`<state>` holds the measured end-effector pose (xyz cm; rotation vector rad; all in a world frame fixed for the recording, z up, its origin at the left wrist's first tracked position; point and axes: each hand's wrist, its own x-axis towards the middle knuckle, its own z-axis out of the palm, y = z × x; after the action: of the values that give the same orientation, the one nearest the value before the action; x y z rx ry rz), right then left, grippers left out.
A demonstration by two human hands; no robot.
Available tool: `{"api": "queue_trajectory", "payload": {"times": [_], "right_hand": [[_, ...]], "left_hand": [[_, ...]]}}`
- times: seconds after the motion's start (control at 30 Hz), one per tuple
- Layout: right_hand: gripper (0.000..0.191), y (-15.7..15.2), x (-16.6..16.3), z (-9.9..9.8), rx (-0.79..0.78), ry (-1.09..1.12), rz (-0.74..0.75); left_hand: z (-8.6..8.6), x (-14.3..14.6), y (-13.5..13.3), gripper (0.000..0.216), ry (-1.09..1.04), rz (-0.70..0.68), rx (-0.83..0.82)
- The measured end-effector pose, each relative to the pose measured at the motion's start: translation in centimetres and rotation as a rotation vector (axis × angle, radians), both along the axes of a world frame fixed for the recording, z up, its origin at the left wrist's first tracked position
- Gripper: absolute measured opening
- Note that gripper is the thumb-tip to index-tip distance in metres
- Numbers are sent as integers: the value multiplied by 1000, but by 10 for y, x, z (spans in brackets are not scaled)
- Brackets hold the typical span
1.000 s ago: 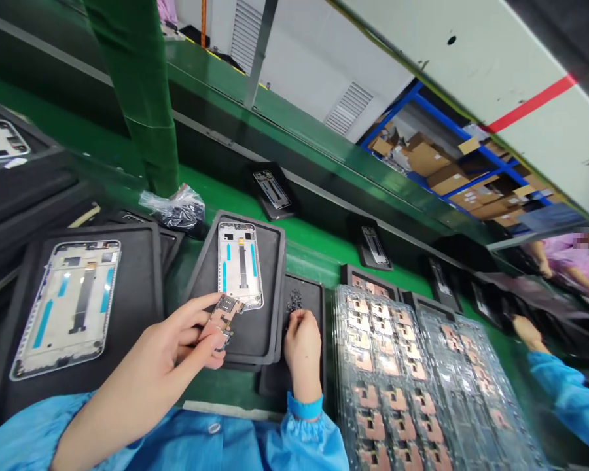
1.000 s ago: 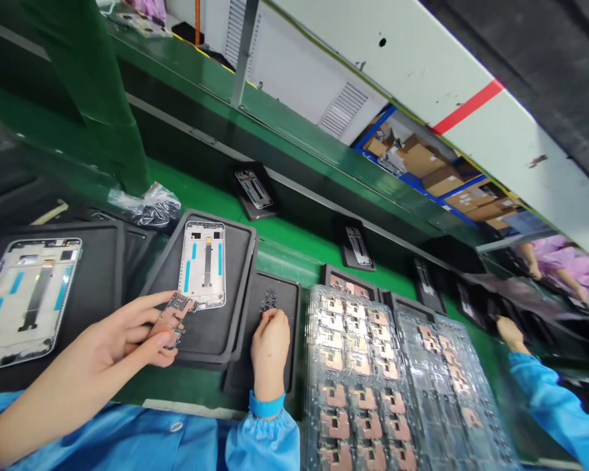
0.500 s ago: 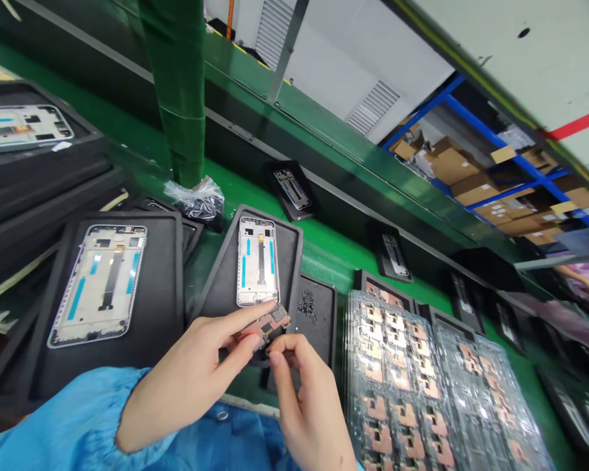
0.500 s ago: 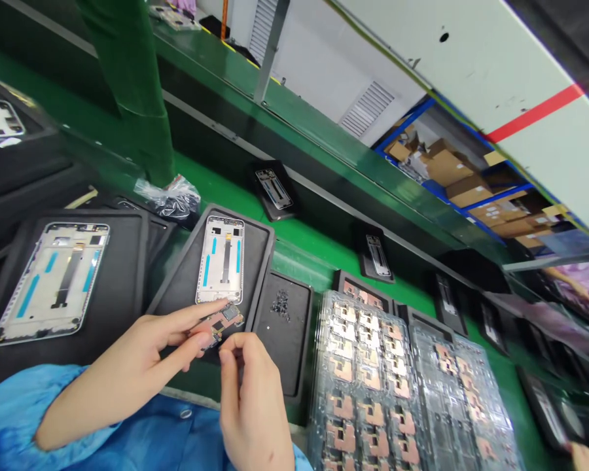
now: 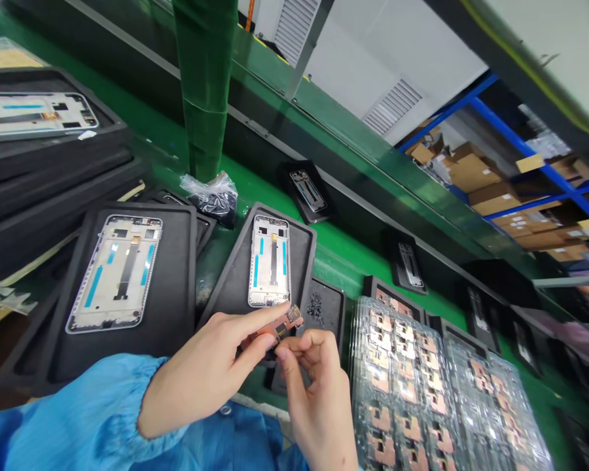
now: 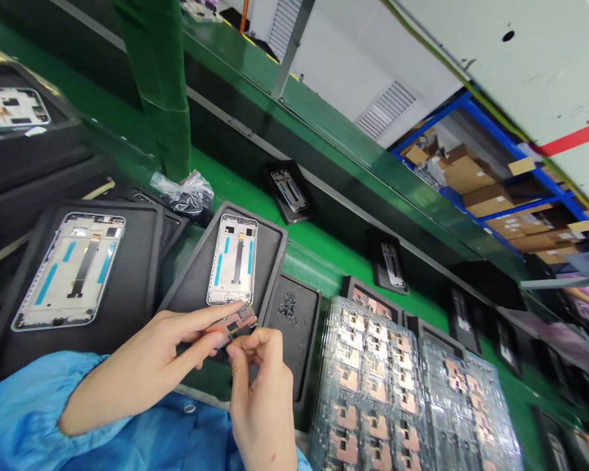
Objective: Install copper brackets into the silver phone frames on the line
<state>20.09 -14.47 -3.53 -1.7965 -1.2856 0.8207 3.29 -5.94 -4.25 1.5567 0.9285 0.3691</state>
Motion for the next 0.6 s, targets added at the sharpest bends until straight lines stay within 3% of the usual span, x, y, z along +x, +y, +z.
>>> {"api": "queue_trajectory", "payload": {"times": [0.23,0.6], "right_hand": [[15,5,-3,5,-3,51,-5],[32,2,-5,6,-79,467,-37]], "left_hand": [[0,-3,6,42,-173,-24,-38],[6,-3,7,41,-304,51,-264]]}}
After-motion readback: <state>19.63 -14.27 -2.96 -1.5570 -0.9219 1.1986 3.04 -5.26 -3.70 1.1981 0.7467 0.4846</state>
